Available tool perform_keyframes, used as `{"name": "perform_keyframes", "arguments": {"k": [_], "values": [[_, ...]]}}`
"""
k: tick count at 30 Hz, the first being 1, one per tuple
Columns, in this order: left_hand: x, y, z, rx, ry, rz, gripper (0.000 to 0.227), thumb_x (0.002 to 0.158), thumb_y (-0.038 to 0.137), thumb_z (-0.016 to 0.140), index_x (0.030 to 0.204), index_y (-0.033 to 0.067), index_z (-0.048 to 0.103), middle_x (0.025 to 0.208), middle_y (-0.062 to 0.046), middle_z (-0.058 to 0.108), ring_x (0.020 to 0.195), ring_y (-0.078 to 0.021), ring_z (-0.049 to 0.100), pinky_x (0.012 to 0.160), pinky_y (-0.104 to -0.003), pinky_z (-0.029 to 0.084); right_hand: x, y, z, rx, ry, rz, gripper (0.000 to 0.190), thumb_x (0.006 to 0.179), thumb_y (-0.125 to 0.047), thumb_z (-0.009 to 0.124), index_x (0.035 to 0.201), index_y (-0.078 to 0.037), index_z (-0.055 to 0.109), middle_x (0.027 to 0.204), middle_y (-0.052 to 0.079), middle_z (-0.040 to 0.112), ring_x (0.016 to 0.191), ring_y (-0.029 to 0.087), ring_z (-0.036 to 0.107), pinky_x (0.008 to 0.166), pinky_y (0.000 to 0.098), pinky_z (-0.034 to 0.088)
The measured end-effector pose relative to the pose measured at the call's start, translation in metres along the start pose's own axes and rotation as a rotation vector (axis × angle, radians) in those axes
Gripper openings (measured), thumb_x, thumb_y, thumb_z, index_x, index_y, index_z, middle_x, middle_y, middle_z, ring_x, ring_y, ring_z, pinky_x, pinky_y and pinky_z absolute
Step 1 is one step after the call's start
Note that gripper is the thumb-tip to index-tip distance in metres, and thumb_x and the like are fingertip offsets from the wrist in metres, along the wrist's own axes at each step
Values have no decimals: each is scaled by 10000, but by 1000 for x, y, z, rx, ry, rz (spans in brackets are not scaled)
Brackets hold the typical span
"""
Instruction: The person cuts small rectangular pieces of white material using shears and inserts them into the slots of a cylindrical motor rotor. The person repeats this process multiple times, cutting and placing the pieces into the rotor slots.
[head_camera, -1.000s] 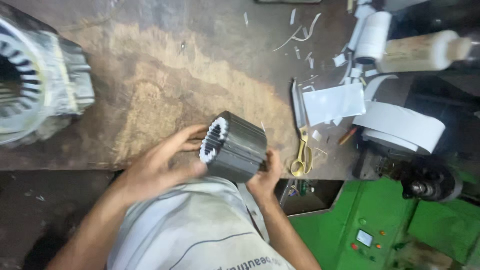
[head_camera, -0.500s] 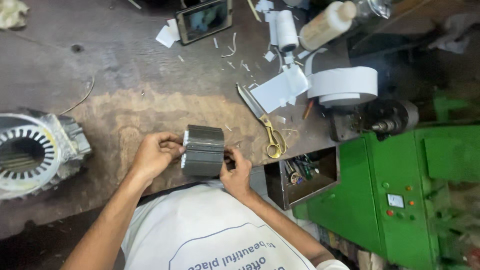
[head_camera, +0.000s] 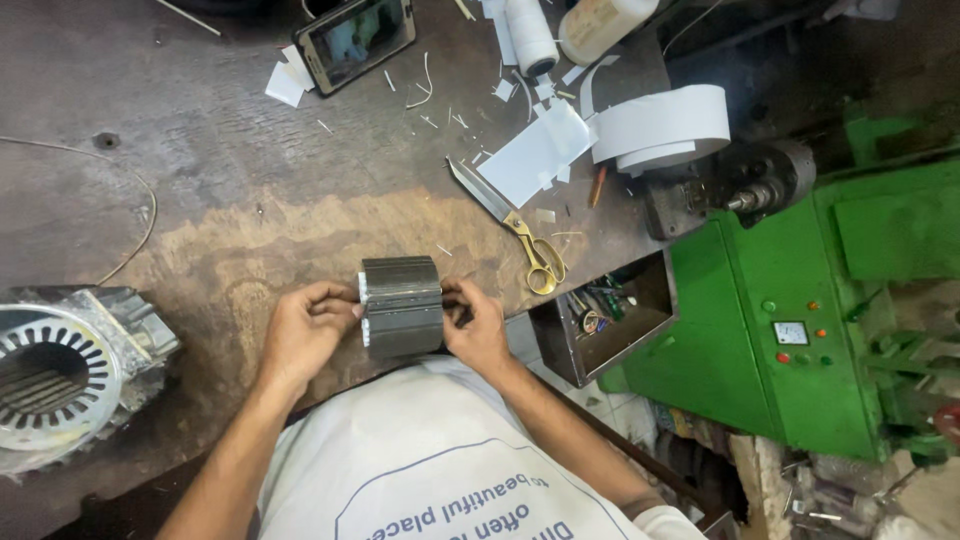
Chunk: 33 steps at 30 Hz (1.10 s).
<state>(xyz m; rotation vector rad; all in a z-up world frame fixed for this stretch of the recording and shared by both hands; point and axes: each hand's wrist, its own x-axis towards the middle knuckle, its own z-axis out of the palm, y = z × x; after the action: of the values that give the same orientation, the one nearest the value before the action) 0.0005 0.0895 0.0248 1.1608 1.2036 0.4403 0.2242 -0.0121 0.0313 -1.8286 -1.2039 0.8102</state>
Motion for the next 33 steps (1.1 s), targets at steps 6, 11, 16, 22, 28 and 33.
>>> {"name": "perform_keyframes", "arguments": {"k": [6,11,16,22,28,33], "values": [[-33,13,11,83,104,182,264,946,77,624,1185,2,708,1041,-162,778,963,-208,763,834,-322,596,4,11,-4,87,-63,-127,268,826,76,685,1085,27,641,906,109,750,731,99,683,617,234,525],[-47,23,11,353,188,379,351,993,181,596,1301,29,668,1156,-248,737,1059,-338,730,885,-403,577,11,12,-9,56,-93,-109,209,801,71,697,1005,37,668,847,110,718,693,116,665,601,240,524],[-54,18,14,116,95,105,564,1019,369,492,1514,99,471,1329,-179,668,1250,-311,642,1024,-438,484,14,3,-18,-28,-149,-239,192,821,57,705,1012,58,686,918,123,701,739,139,683,625,250,536],[-58,7,19,-237,38,-46,635,1014,451,421,1567,140,389,1507,-134,575,1479,-248,394,1213,-420,225,15,-7,-25,-73,-231,-339,204,852,20,722,1047,64,687,1025,151,698,842,237,695,703,314,555],[-61,4,21,-384,-4,51,659,1025,465,447,1550,68,398,1493,-191,574,1449,-278,463,1217,-421,285,24,-4,-26,-165,-250,-481,279,785,-4,720,1053,52,665,1043,191,679,956,374,676,815,412,559],[-65,7,30,-250,105,90,685,1021,467,443,1554,46,355,1459,-194,572,1386,-286,514,1168,-398,351,26,3,-30,-143,-251,-499,250,791,-26,753,1012,38,656,963,173,667,884,348,674,761,401,549]]}}
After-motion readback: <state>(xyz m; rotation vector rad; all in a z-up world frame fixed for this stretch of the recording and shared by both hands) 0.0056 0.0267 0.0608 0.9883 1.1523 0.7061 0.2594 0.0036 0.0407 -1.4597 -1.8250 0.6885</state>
